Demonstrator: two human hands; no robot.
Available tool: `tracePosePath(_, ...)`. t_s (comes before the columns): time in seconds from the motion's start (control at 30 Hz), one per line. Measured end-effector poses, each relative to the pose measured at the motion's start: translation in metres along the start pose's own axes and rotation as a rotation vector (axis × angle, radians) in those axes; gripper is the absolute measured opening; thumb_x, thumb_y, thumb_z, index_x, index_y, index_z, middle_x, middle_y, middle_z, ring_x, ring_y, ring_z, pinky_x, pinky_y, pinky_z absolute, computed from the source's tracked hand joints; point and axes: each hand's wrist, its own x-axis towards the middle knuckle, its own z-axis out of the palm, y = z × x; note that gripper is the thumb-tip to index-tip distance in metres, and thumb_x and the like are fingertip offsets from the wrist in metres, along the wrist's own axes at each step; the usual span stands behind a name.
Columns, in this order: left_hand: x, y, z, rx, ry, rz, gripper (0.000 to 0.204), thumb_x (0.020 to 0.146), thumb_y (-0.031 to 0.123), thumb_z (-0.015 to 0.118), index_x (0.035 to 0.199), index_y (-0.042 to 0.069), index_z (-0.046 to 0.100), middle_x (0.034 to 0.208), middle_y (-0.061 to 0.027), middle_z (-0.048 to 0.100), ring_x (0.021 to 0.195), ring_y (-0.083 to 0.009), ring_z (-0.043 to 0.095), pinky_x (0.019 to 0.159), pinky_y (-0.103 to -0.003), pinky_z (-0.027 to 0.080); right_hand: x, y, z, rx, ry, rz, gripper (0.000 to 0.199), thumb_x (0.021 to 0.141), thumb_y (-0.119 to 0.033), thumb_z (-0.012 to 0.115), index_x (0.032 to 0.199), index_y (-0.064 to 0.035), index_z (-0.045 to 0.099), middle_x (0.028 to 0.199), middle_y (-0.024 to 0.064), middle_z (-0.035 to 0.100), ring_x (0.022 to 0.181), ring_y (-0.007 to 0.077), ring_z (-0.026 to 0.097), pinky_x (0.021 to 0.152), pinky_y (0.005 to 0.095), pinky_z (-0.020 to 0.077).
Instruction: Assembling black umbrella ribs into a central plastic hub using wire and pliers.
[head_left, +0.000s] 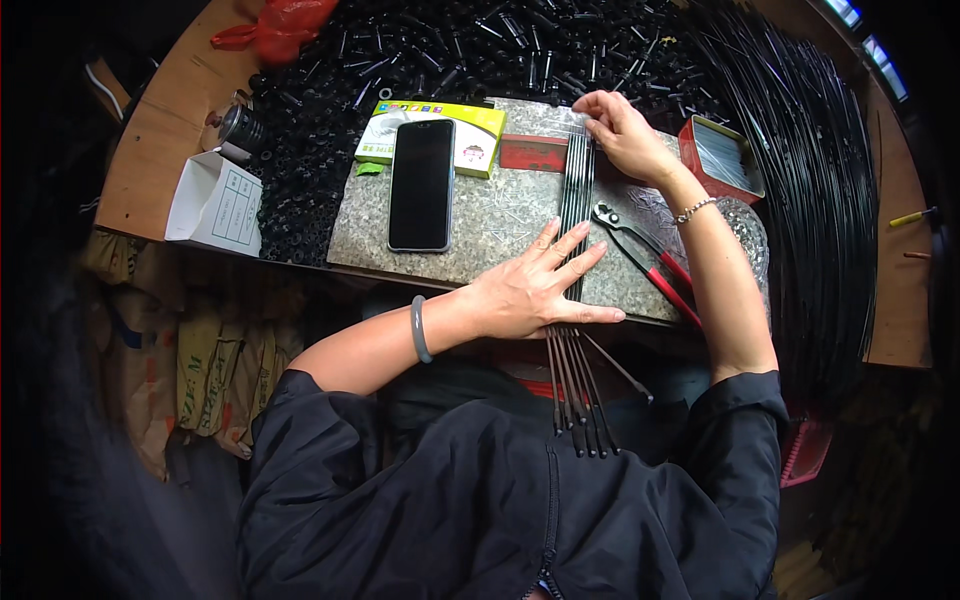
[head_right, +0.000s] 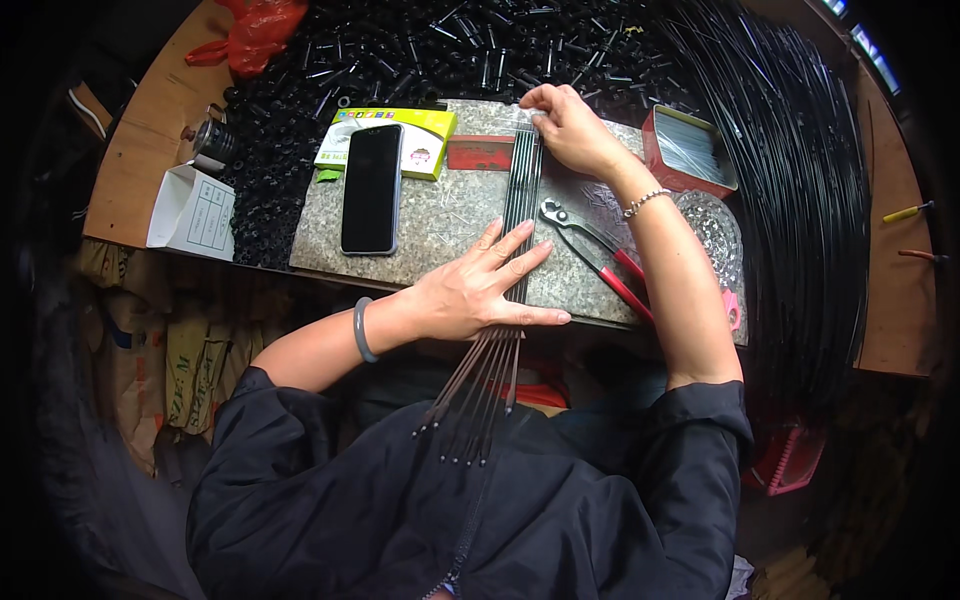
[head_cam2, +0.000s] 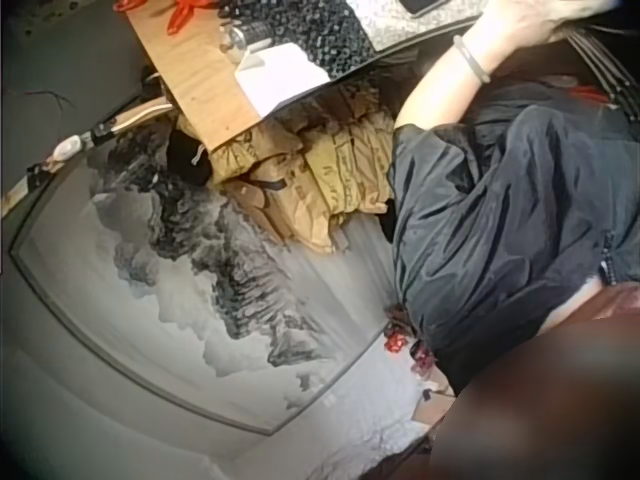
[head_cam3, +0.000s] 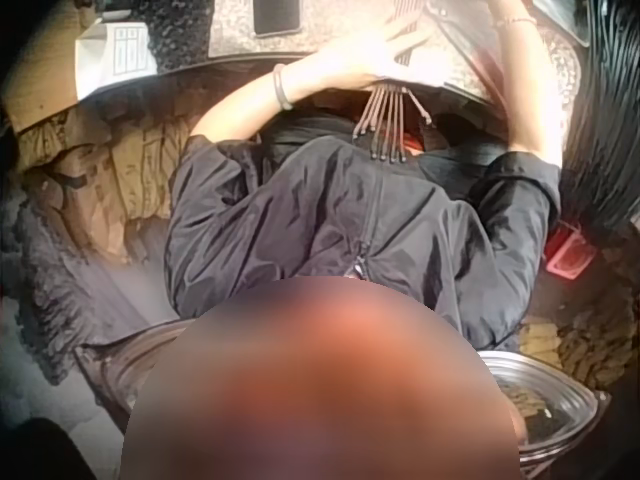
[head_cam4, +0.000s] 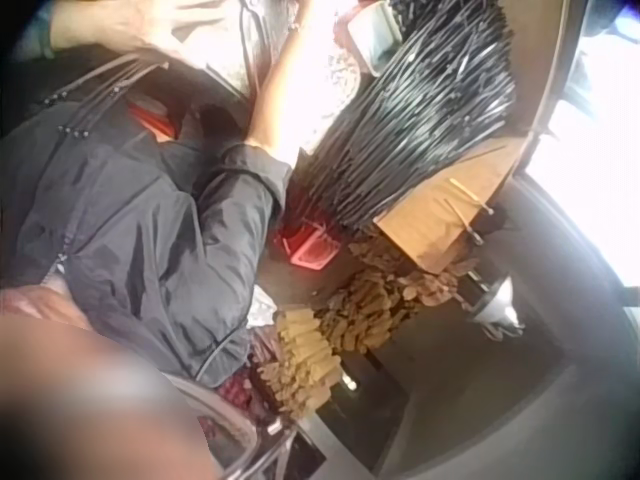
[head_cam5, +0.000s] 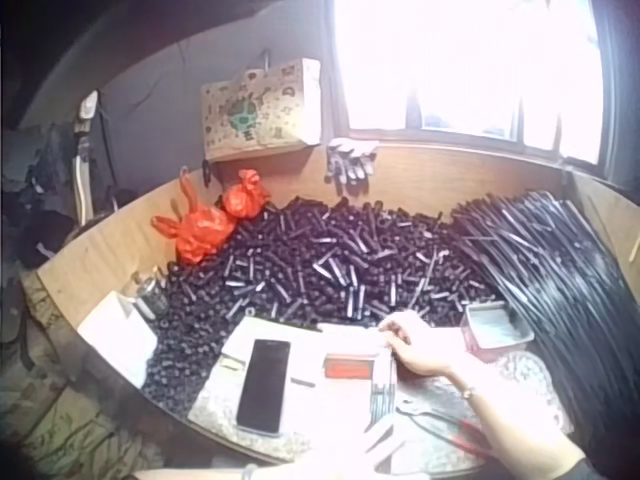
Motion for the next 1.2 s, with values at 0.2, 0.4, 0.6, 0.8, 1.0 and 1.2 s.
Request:
tracePosePath(0.2,0.000,0.004,-0.007,0.003,-0.012,-0.020,0.088,0.058,0.036,0.075,0.134,0.042,0.030,0.138,-0.0195,0.030,0.128,-0.0447,0.025,0.099,-0.063,0.025,-0.028,0.016,-0.091,-0.507,0.319,0.103,0.017,0.080,-0.019,0.061,0.088,-0.0043,0.063,0.085,0.0142,0.060,0.078,0.0279,0.060,0.071,0.0352,0.0484)
tracePosePath(0.4,0.005,0.022,-0.043,-0.587,0.165,-0.087,0.072,0.071,0.037,0.070,0.131,0.011,0.041,0.132,-0.0116,0.044,0.129,-0.0334,0.032,0.103,-0.057,0.023,-0.073,0.035,-0.127,-0.579,-0.020,0.331,0.012,0.070,-0.010,0.065,0.077,-0.0004,0.067,0.072,0.0153,0.064,0.073,0.0289,0.062,0.070,0.0347,0.0497)
tracePosePath(0.6,0.033,0.036,-0.114,-1.000,0.204,-0.051,0.039,0.085,0.019,0.060,0.118,0.000,0.053,0.102,-0.0151,0.064,0.095,-0.0280,0.062,0.082,-0.032,0.049,-0.079,0.039,-0.126,-0.721,0.130,0.303,0.015,0.073,-0.018,0.065,0.082,-0.0059,0.067,0.084,0.0151,0.064,0.089,0.0291,0.059,0.079,0.0386,0.0474)
tracePosePath(0.8,0.035,0.043,-0.128,-0.893,0.132,-0.066,0.034,0.086,0.015,0.058,0.117,0.003,0.055,0.090,-0.0125,0.066,0.085,-0.0251,0.065,0.074,-0.031,0.050,-0.078,0.029,-0.121,-0.615,0.023,0.534,0.022,0.074,-0.023,0.067,0.092,-0.0100,0.068,0.091,0.0132,0.065,0.086,0.0289,0.062,0.078,0.0380,0.0483)
tracePosePath(1.0,0.030,0.046,-0.127,-0.835,0.192,-0.024,0.033,0.082,0.009,0.061,0.114,0.003,0.057,0.087,-0.0112,0.067,0.081,-0.0244,0.066,0.071,-0.030,0.051,-0.081,0.040,-0.123,-0.673,0.117,0.460,0.017,0.073,-0.022,0.066,0.082,-0.0070,0.067,0.086,0.0121,0.065,0.084,0.0283,0.062,0.075,0.0381,0.0486)
tracePosePath(1.2,0.027,0.051,-0.127,-0.752,0.218,-0.022,0.024,0.077,0.004,0.065,0.101,0.002,0.064,0.086,-0.0111,0.067,0.077,-0.0231,0.065,0.067,-0.029,0.052,-0.078,0.026,-0.122,-0.634,0.039,0.484,0.014,0.072,-0.018,0.067,0.083,-0.0090,0.068,0.084,0.0119,0.066,0.083,0.0277,0.063,0.074,0.0374,0.0489)
